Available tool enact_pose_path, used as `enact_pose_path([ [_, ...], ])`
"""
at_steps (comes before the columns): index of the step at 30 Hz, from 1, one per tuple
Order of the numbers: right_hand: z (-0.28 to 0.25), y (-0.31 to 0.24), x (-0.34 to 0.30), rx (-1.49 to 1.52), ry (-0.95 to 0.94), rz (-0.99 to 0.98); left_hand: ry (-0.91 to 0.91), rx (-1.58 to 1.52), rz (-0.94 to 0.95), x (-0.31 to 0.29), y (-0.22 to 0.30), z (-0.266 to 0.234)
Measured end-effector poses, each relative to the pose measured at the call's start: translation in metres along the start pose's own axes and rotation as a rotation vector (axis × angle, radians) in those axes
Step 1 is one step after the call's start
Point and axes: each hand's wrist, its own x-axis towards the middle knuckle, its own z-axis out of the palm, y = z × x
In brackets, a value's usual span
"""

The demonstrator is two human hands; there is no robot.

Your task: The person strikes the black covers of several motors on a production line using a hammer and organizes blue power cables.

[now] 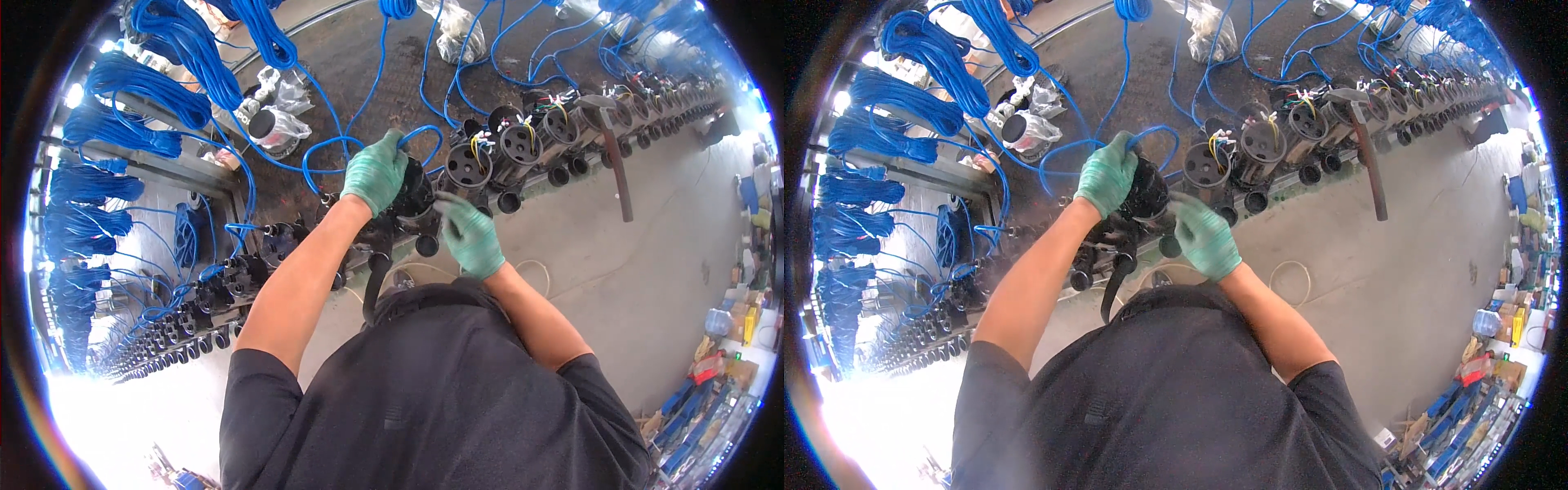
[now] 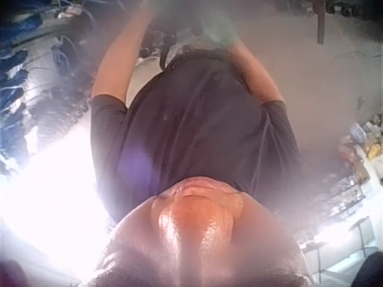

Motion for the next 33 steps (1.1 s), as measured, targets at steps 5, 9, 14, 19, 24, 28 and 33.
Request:
enact_pose_path([
  [5,-0.014,-0.011,0.046,0.319,-0.146,0.473,0.015,0.028,-0.005,-0.014,0.010,0.004],
  [9,-0.009,0.008,0.083,0.383,-0.488,0.444,0.076,-0.052,0.011,-0.019,0.006,0.015],
  [14,-0.022,-0.002,0.113,0.298,-0.705,0.469,0.056,-0.150,-0.025,-0.015,0.003,0.019],
  [19,-0.029,-0.002,0.111,0.395,-0.711,0.483,0.011,-0.210,-0.307,-0.016,0.004,0.030],
  [24,-0.029,0.003,0.108,0.444,-0.706,0.475,-0.010,-0.202,-0.384,-0.015,0.010,0.029],
  [28,-0.027,0.005,0.110,0.455,-0.706,0.412,0.035,-0.165,-0.363,-0.019,0.019,0.027],
  [33,-0.023,0.005,0.110,0.436,-0.685,0.462,0.024,-0.276,-0.314,-0.016,0.005,0.033],
])
